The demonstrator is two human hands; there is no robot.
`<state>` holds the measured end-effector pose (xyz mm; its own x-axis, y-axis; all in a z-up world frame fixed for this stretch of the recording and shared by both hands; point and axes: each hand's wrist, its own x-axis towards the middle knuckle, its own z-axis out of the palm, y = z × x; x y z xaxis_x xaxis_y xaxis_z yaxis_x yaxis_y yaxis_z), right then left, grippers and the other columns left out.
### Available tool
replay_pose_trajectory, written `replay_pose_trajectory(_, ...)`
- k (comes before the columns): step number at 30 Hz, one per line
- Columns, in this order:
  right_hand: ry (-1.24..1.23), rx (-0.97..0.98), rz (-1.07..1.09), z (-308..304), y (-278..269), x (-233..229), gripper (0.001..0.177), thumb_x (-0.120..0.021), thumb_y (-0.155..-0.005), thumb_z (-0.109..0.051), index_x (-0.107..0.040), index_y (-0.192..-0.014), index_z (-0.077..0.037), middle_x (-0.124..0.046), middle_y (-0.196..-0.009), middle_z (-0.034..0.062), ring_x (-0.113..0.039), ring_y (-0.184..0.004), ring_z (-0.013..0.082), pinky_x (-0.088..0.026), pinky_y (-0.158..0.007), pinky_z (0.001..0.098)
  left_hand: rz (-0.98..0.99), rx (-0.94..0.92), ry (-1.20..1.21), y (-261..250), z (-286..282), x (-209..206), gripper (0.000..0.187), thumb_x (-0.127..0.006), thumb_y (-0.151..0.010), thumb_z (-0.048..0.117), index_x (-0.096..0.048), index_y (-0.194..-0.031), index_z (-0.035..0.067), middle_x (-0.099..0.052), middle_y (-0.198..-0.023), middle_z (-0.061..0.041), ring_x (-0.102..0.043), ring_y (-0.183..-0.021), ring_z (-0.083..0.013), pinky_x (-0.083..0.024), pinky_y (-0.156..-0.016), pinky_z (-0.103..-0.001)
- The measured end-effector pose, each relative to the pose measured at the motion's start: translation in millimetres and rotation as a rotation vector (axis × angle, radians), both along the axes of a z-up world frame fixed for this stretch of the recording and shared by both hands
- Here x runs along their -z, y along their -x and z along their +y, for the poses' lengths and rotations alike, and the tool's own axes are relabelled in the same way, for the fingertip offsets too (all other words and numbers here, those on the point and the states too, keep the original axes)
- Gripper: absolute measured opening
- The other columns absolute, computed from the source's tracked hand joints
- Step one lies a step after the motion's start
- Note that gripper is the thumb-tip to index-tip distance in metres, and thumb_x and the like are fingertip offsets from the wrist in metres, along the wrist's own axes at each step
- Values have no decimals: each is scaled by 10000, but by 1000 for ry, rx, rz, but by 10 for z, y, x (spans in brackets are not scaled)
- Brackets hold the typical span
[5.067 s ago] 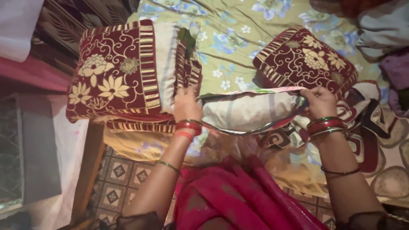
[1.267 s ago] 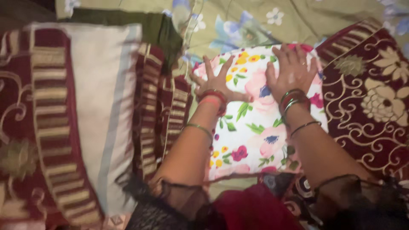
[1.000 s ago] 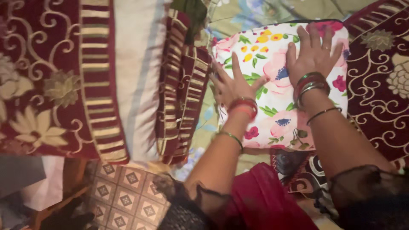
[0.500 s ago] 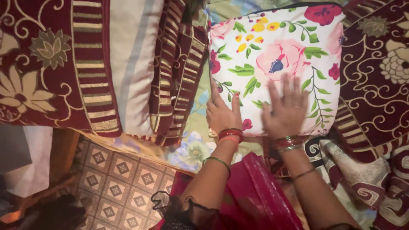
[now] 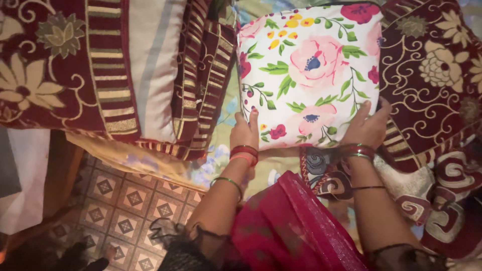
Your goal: The person picks up and places patterned fabric covers and pillows onto wooden chairs and a bed. They smooth the covers and adjust the pillows to fit the furniture.
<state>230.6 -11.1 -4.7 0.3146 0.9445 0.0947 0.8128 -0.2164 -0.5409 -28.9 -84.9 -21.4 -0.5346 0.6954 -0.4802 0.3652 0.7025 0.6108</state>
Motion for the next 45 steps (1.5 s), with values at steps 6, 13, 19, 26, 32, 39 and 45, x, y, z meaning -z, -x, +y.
replay_pose_trajectory(6, 651, 27, 103, -27, -140, -554, 494, -414, -1112, -442, -536, -1383, -47, -682, -971, 276, -711, -863, 482, -559, -806, 574, -103, -31, -58, -36, -596, -167, 544, -418, -1001, 544, -509, -1279, 85, -701, -946, -327, -662, -923, -530, -499, -797, -600)
replay_pose_trajectory(13, 310, -337, -191, -77, -146, -210, 703, -545, -970, -485, -494, -1496, -21, -554, -1381, 335, -521, -1288, 463, -439, -1055, 590, -63, 95, 106, 144, -845, -102, 643, -461, -971, 599, -525, -1267, 32, -697, -920, -328, -664, -921, -514, -490, -821, -592)
replay_pose_trajectory(19, 103, -443, -350, 278, 606, -2, 864, -577, -1015, -566, -314, -1655, -48, -189, -1609, 370, -190, -1498, 514, -215, -1072, 738, -113, 127, -211, 486, -204, -220, 692, -657, -869, 615, -671, -1168, -9, -714, -1105, -277, -676, -1036, -435, -515, -898, -496)
replay_pose_trajectory(26, -50, -451, -221, 490, 665, 26, 723, -582, -1062, -488, -373, -1658, -136, -274, -1682, 278, -289, -1544, 438, -295, -1189, 649, -404, -277, -187, 650, 694, 79, 803, -810, -733, 552, -591, -1321, 50, -717, -1214, -139, -687, -1099, -253, -506, -973, -378)
replay_pose_trajectory(32, -65, -431, -247, 505, 553, 231, 701, -612, -1035, -440, -397, -1639, -155, -322, -1649, 254, -336, -1520, 434, -294, -1164, 633, -349, -472, -205, 673, 1169, 615, 720, -777, -756, 548, -626, -1279, 76, -732, -1197, -180, -714, -1085, -311, -532, -942, -399)
replay_pose_trajectory(39, -112, -688, -94, 677, 571, -267, 896, -689, -953, -508, -342, -1621, -21, -238, -1679, 299, -252, -1544, 502, -225, -1249, 604, -48, -237, -466, 520, 1210, -204, 568, -702, -862, 525, -626, -1270, 136, -722, -1126, -230, -693, -1045, -411, -537, -866, -464)
replay_pose_trajectory(45, -209, -1151, 92, 868, 997, -1665, 1099, -782, -722, -551, -376, -1578, 6, -433, -1561, 235, -338, -1498, 427, -269, -1225, 540, -61, -25, -649, 132, 816, -1616, 442, -661, -912, 506, -670, -1137, 127, -718, -820, -199, -712, -824, -410, -532, -689, -490)
